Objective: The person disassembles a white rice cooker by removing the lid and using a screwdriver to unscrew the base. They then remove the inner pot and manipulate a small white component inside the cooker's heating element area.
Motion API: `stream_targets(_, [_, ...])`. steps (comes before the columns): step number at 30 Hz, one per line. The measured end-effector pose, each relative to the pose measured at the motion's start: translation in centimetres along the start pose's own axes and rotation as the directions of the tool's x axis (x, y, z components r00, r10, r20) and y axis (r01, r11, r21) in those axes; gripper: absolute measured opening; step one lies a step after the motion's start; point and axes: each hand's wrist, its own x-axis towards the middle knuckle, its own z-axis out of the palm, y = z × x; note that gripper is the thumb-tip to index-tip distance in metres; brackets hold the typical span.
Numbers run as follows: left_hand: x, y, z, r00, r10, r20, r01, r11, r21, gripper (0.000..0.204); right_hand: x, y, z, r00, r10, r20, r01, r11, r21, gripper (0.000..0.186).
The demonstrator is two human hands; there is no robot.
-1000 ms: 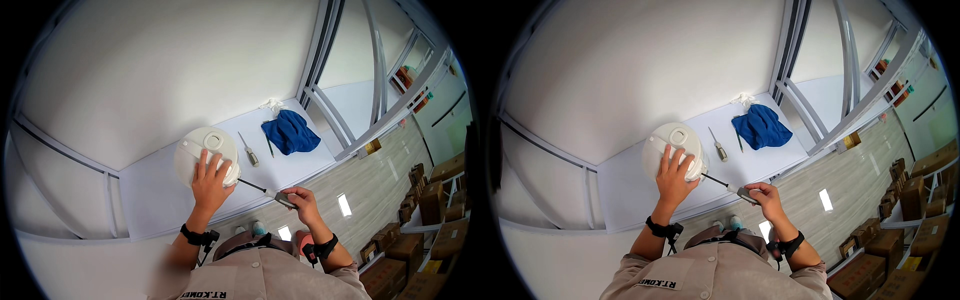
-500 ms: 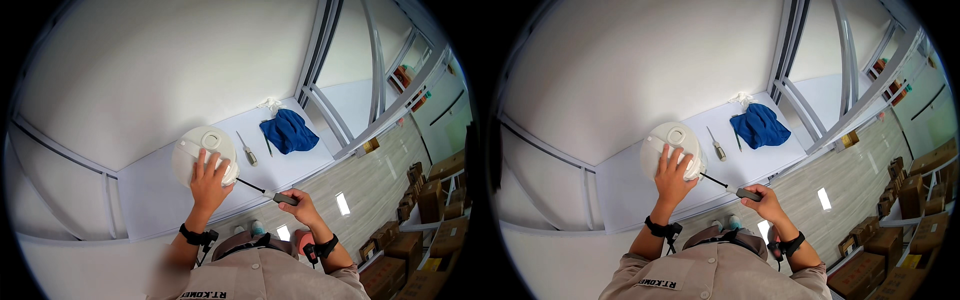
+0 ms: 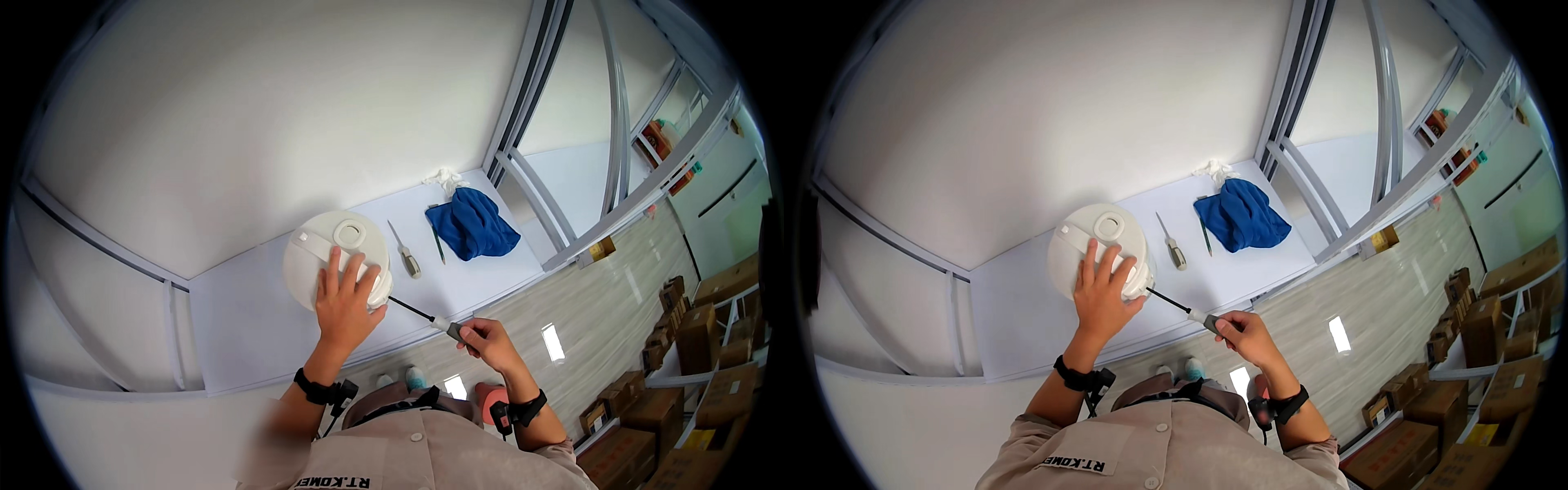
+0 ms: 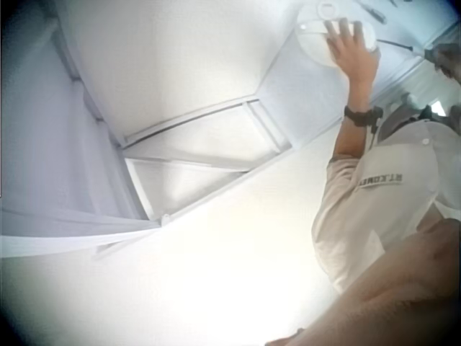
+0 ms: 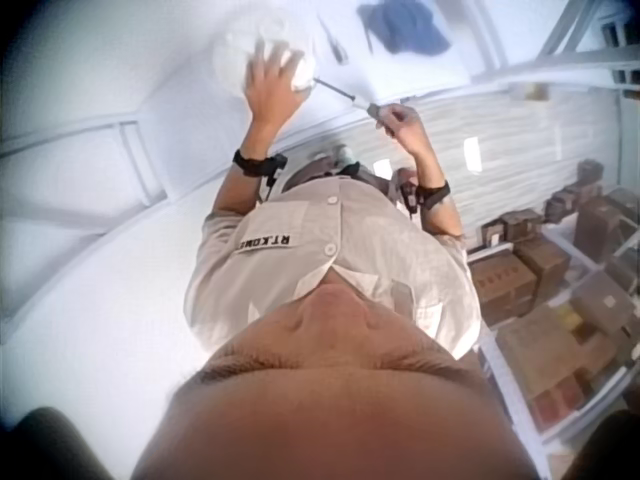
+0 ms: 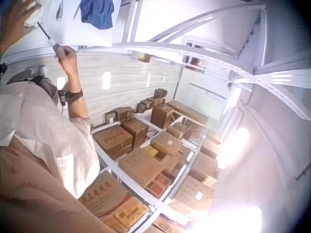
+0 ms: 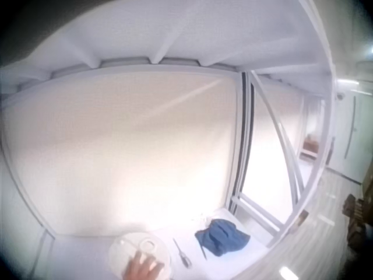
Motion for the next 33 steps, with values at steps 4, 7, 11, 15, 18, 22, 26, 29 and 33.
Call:
stream_targets(4, [0.2,0.8,-1.0,0.999,-0.013,0.051,0.016,0.998,-0.068,0.066,0.0,1.1,0.8,0.964,-0.251,-0.089,0.252,0.968,0.003,0.024])
stream_targets(7, [0.1,0.7,-0.7,0.999,-0.013,0.049,0.018,0.996,-0.092,0.067,-0.1,1.2,1.4,0.936,-0.326,-0.130,0.328,0.945,-0.011,0.026])
stream_targets(11, [0.2,1.2,-1.0,0.999,-0.008,-0.039,0.005,0.996,-0.092,0.060,-1.0,-1.4,1.7,0.996,0.005,-0.087,0.001,0.998,0.065,0.021])
stream_targets(15, [-0.2,1.4,-0.8,0.980,0.094,-0.175,-0.136,0.960,-0.244,0.043,-1.2,-1.8,0.9,0.994,0.106,0.021,-0.108,0.976,0.187,0.030])
stream_targets(18, [-3.3,3.1,-0.5,0.999,0.031,0.044,0.005,0.761,-0.649,0.030,-0.9,-0.8,0.8,0.998,0.055,0.044,-0.061,0.987,0.151,0.033])
stream_targets(22, [-3.0,4.5,1.5,0.395,0.216,0.893,0.763,0.464,-0.450,0.036,-1.3,-0.8,1.6,0.999,0.051,0.014,-0.053,0.991,0.124,0.027])
stream_targets(26, [-4.7,5.1,5.9,0.408,0.273,0.871,0.883,0.122,-0.452,0.040,-1.4,0.7,1.2,0.999,-0.043,-0.017,0.044,0.995,0.084,0.025])
stream_targets(29, [-4.9,6.2,7.0,0.453,0.238,0.859,0.891,-0.081,-0.447,0.038,-1.7,0.9,1.9,0.985,-0.154,-0.078,0.158,0.986,0.059,0.028])
stream_targets(33, [-5.3,7.8,8.0,0.413,0.136,0.900,0.897,-0.228,-0.377,0.034,-2.4,0.6,2.5,0.963,-0.254,-0.094,0.256,0.967,0.005,0.035])
